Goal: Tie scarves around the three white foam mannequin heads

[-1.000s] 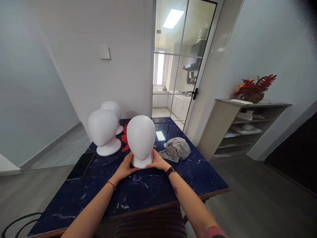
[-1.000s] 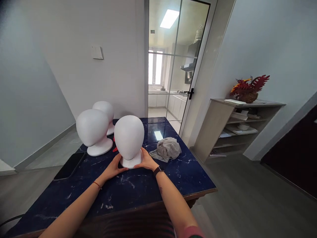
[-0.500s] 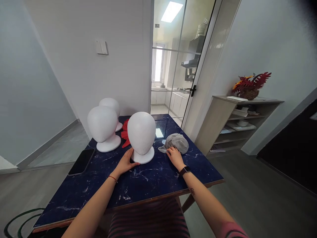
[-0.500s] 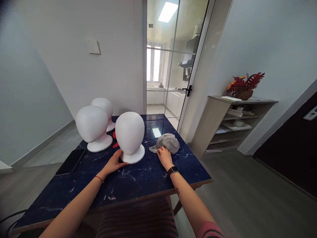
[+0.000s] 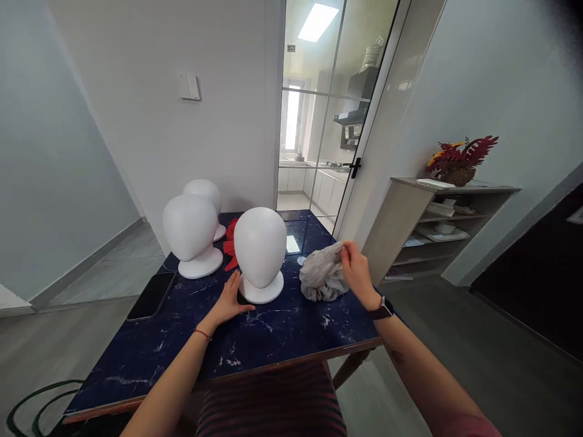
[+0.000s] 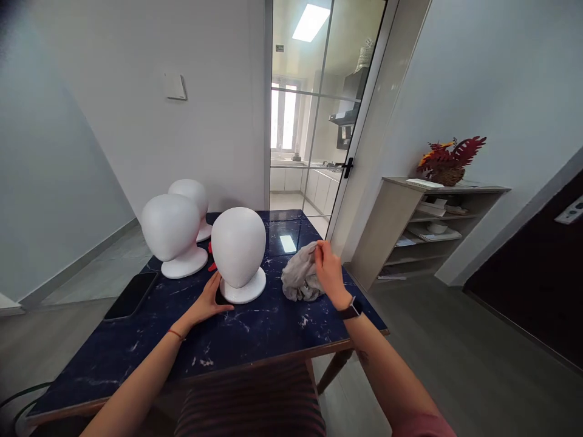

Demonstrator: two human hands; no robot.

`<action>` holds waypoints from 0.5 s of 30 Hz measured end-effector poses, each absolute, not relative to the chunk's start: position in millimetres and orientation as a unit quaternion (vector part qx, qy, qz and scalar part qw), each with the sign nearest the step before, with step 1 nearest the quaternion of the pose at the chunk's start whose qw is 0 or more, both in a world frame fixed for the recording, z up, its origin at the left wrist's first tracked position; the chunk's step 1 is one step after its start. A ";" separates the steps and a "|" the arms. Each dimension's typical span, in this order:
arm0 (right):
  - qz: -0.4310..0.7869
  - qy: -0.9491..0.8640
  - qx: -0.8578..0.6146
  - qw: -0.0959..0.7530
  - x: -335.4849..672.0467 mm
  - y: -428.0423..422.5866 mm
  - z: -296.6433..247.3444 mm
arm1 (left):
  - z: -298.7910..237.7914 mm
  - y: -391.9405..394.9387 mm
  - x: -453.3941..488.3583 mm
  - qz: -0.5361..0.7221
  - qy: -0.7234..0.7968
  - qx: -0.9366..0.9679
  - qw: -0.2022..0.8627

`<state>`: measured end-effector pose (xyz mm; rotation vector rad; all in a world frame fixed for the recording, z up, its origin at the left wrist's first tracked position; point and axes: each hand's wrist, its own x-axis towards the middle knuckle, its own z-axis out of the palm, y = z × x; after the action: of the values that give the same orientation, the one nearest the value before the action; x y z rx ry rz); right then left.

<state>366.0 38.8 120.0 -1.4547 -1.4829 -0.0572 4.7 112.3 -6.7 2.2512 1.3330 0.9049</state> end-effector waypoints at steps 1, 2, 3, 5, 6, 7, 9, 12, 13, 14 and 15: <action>-0.011 -0.598 -0.593 0.540 367.5 36.1 135.2 | -1.7 101.5 3.4 0.330 0.505 0.778 0.175; 0.017 -0.581 -0.577 0.574 368.2 33.7 149.4 | 4.5 87.6 3.5 0.345 0.536 0.753 0.161; 0.056 -0.566 -0.556 0.606 367.8 31.4 162.3 | 11.6 71.2 6.1 0.366 0.546 0.738 0.154; 0.148 -0.544 -0.508 0.651 361.2 26.0 182.9 | 28.2 35.2 21.7 0.393 0.513 0.735 0.207; 0.191 -0.539 -0.486 0.661 354.1 22.4 190.7 | 37.1 18.2 35.2 0.396 0.474 0.743 0.259; 0.230 -0.538 -0.466 0.664 344.2 17.9 196.9 | 45.9 3.7 52.0 0.387 0.431 0.751 0.318; 0.301 -0.545 -0.431 0.653 317.7 6.8 205.1 | 62.2 -14.2 91.0 0.378 0.359 0.756 0.395; 0.424 -0.575 -0.360 0.600 276.9 -10.2 210.9 | 80.2 -13.7 139.8 0.408 0.336 0.752 0.395; 0.461 -0.585 -0.337 0.576 268.7 -13.8 211.7 | 84.0 -9.5 148.1 0.415 0.334 0.747 0.397; 0.489 -0.594 -0.318 0.554 265.1 -15.7 211.9 | 86.6 -5.2 151.3 0.423 0.337 0.741 0.399; 0.504 -0.603 -0.306 0.536 266.3 -15.7 211.1 | 88.2 -1.8 149.4 0.430 0.340 0.734 0.401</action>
<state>266.3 -15.7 211.1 -0.7290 -1.4362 1.2009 149.4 -1.8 88.2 1.8564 0.8598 1.0887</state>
